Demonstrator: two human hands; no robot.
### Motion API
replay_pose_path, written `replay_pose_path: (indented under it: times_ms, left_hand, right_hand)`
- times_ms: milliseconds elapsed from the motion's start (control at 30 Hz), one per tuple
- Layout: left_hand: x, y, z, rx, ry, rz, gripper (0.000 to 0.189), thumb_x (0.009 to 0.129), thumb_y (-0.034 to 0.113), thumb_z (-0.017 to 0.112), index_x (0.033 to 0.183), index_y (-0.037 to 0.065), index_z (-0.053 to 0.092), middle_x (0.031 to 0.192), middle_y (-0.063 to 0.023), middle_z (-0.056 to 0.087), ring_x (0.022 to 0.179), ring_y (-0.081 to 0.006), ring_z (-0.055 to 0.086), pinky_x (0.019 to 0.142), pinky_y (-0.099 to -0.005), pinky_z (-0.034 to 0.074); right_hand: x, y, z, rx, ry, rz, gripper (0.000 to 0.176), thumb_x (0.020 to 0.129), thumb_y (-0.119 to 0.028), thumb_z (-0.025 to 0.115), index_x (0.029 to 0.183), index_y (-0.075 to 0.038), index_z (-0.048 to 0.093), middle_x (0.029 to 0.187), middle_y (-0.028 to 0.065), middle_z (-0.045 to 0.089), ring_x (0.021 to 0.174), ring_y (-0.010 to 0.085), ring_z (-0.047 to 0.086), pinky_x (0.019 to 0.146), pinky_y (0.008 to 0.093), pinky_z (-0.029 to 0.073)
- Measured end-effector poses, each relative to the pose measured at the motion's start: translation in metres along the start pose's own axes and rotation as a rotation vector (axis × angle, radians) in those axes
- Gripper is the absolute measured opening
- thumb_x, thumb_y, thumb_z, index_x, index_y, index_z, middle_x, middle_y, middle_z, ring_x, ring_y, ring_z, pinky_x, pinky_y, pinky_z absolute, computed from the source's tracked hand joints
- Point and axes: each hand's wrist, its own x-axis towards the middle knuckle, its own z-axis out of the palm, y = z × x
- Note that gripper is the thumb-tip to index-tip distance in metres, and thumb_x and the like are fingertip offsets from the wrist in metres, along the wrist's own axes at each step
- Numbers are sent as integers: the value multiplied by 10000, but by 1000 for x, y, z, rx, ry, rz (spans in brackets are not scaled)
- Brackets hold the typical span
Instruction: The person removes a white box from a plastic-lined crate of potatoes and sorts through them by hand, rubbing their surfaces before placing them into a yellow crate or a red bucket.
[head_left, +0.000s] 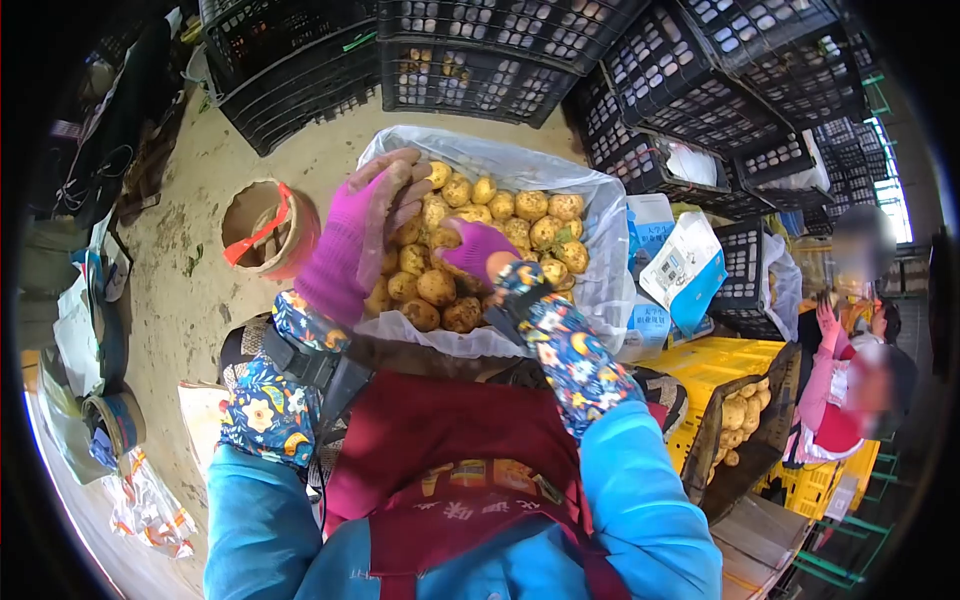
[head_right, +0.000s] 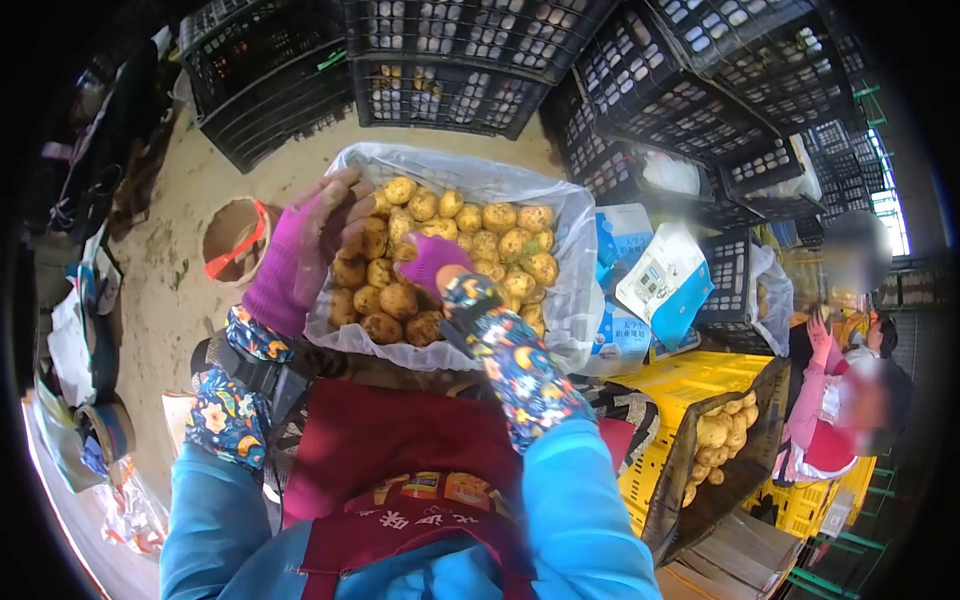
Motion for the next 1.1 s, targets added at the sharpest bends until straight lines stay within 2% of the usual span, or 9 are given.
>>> replay_pose_path:
  times_ms: [167,267,433,500,567,700,833,933,1100]
  left_hand:
    - [0,9,5,34,2,-15,515,1023,340,461,1384,-26,424,1311,-143,548,1188,-191,556,1003,-281,440]
    - [0,15,3,11,15,-7,515,1022,340,464,1382,-26,429,1302,-140,551,1183,-188,558,1000,-278,441]
    - [-1,11,13,33,24,-24,517,1006,354,486,1370,-11,455,1255,-117,569,1135,-167,570,968,-272,447]
    - [2,5,18,127,-9,-91,526,989,365,502,1366,0,467,1248,-113,573,1104,-161,574,964,-278,447]
    - [8,-12,22,233,-36,-110,550,930,320,599,1361,1,478,1238,-99,574,1060,-145,571,959,-299,455]
    - [22,-94,36,684,-143,164,749,793,240,777,1414,14,424,1335,-141,537,1211,-210,521,1009,-318,438]
    - [16,-91,58,803,-130,242,752,801,322,755,1414,28,434,1331,-179,552,1223,-260,553,1018,-357,445]
    - [11,-58,65,158,-220,-237,660,869,269,699,1427,48,423,1282,-114,567,1130,-173,573,842,-289,521]
    - [-3,-43,74,101,-240,-307,627,919,341,634,1446,93,402,1247,-41,566,1026,-143,585,711,-266,538]
  right_hand:
    - [40,0,36,-338,-15,107,835,652,-466,798,1332,-78,507,1303,241,546,1171,373,564,982,439,473]
    - [40,34,36,-207,158,127,906,609,-522,817,1320,-54,505,1306,228,537,1168,380,567,962,459,484]
    - [16,113,25,580,223,317,839,693,-329,841,1343,52,473,1231,183,599,1107,279,596,906,371,508]
    - [-27,126,12,553,115,190,770,743,-297,811,1351,31,471,1268,153,574,1110,257,593,863,374,532]
    - [-54,100,-2,1154,196,445,610,875,-291,700,1362,-8,466,1299,113,543,1109,243,597,792,383,571]
    - [-99,80,-14,1429,387,-42,355,918,-205,620,1216,-22,553,1274,79,528,1078,196,603,783,342,601]
    - [-135,33,-54,1566,394,-85,403,916,-196,615,1274,-46,505,1186,79,596,1044,206,636,790,359,601]
    - [-152,27,-63,1582,422,-139,481,934,-237,604,1353,-47,463,1295,117,563,1167,257,586,915,442,540]
    - [-171,17,-68,1363,538,36,659,848,-177,733,1401,-41,402,1281,98,548,1118,198,585,874,331,539]
